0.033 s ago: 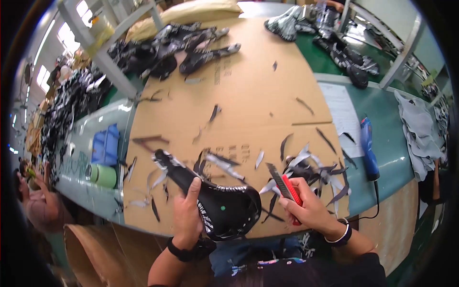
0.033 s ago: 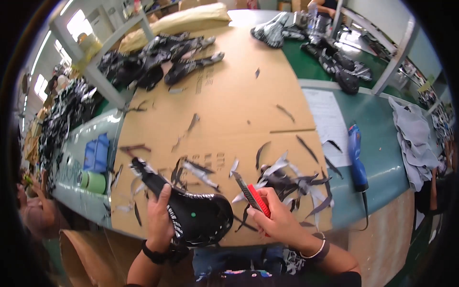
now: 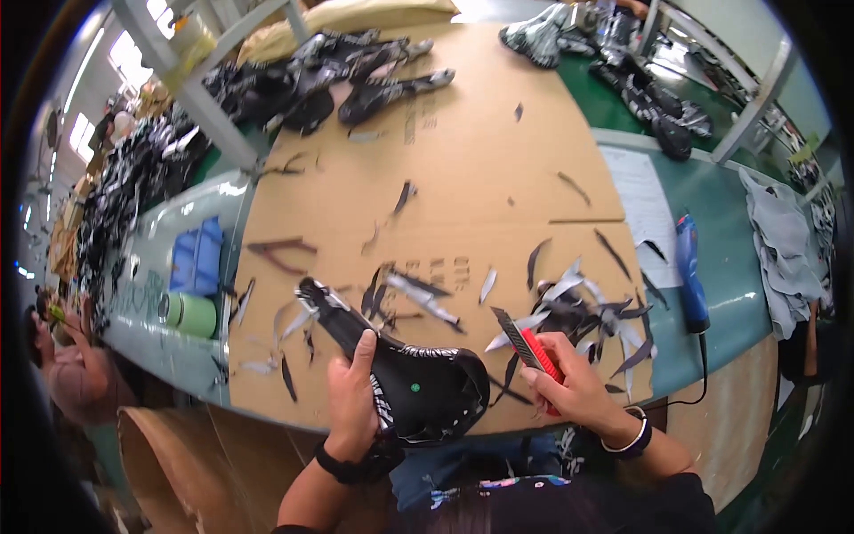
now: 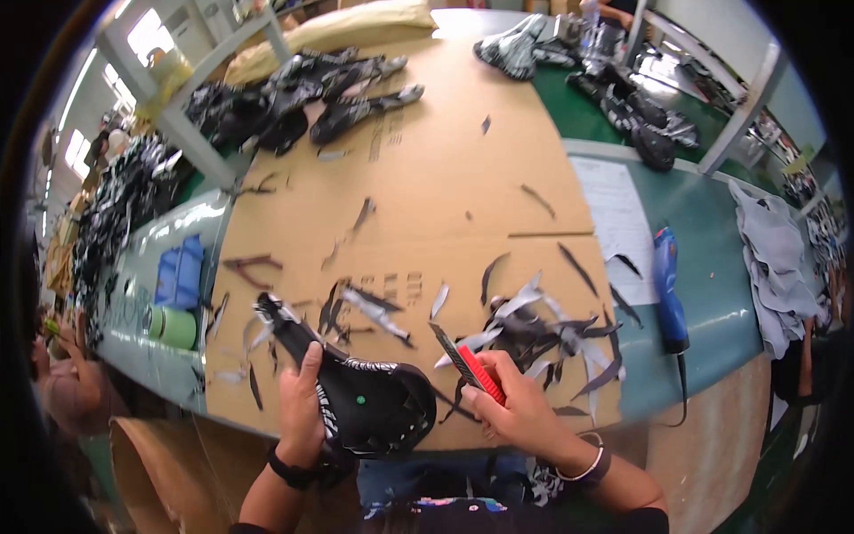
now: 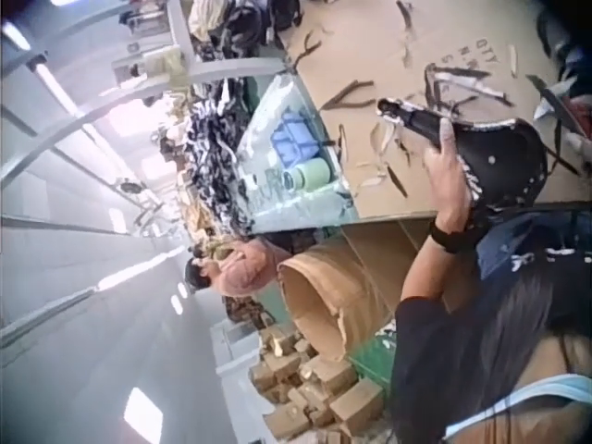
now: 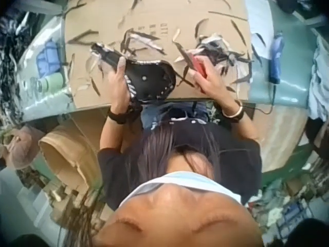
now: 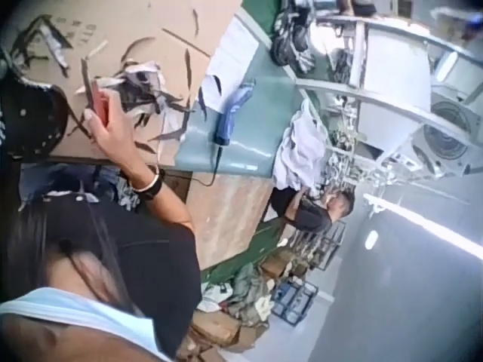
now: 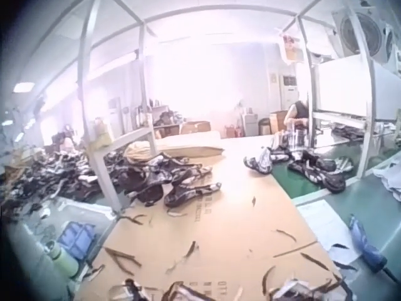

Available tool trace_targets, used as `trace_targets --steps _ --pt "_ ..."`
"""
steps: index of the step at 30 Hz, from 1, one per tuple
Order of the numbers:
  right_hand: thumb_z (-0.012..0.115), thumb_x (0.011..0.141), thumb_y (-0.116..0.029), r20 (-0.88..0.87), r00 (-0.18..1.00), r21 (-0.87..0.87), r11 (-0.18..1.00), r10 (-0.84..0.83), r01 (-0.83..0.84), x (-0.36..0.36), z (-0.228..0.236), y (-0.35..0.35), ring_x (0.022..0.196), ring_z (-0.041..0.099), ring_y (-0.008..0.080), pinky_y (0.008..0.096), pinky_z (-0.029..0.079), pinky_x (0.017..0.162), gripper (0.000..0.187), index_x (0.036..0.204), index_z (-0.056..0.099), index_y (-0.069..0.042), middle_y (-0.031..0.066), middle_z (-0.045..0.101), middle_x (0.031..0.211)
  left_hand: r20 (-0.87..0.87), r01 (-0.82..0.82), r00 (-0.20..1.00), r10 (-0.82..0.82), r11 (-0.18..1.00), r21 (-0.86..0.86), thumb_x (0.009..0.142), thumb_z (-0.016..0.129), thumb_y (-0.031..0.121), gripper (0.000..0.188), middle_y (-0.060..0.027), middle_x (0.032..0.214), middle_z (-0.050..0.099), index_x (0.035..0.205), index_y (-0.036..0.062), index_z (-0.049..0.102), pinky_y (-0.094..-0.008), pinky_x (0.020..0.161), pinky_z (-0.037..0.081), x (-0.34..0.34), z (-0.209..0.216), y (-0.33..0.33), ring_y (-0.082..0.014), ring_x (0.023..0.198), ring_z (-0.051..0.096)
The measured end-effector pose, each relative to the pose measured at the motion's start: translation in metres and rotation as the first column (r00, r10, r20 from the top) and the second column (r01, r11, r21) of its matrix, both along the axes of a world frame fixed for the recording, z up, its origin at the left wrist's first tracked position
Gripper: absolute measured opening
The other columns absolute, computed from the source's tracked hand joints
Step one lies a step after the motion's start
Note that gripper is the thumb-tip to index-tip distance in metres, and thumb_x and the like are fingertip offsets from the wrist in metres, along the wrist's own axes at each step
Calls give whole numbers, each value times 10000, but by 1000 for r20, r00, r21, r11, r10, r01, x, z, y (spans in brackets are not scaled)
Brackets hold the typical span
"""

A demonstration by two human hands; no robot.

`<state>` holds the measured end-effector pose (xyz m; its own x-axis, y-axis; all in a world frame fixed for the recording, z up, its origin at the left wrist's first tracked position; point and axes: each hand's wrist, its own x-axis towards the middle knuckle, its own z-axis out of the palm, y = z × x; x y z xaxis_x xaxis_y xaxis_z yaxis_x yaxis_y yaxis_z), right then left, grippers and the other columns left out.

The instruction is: The person picks up a bicycle seat, trims excess material from its underside using a utility knife, and places it onto a pile, repeating the process for several seats.

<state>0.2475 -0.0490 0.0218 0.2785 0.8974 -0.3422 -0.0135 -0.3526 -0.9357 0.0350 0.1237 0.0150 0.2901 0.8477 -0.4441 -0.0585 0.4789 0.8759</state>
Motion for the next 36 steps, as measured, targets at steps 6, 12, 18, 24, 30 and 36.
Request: trace_targets --steps 6,12,18,24,30,36 --pt "619 862 -27 642 766 238 948 9 -211 -11 -14 -13 583 613 180 282 480 512 449 1302 532 -58 111 603 741 -84 -128 975 207 826 548 857 728 258 604 -133 1227 503 1304 -9 423 -361 1017 372 -9 -25 -24 -222 1147 496" --pt "707 739 -68 923 370 103 858 107 -504 0 -9 -13 521 527 203 321 405 443 591 1302 577 -192 59 573 707 -756 777 629 -180 122 618 647 821 444 794 -152 1185 539 1250 35 505 -456 1041 273 1 8 -6 -311 1119 515" --pt "592 795 -68 955 170 -110 824 242 -556 -4 15 -2 531 493 192 338 376 427 629 1379 498 -281 56 450 670 -818 852 505 -274 4 524 569 826 506 657 -43 925 589 1007 62 618 -409 954 294 11 -8 2 -216 935 546" --pt "569 813 -58 914 290 -129 882 282 -453 -23 -9 -28 506 514 238 369 406 420 639 1408 439 -251 88 464 681 -811 845 516 -275 12 534 560 823 518 653 -46 910 591 977 56 626 -405 946 298 13 -11 5 -215 916 544" --pt "627 801 -75 849 508 -72 984 147 -164 -79 -28 -71 499 531 273 381 426 419 682 1429 406 -225 98 482 665 -802 833 537 -263 15 553 576 807 539 652 -70 884 587 957 46 618 -397 927 306 14 -14 5 -228 900 540" --pt "701 842 -63 584 735 458 888 -345 52 -75 -25 -22 919 683 337 375 553 760 588 1350 411 -11 230 641 1114 -857 861 507 -92 106 498 616 800 501 591 -107 818 543 908 36 582 -407 874 316 6 0 -17 -267 873 510"
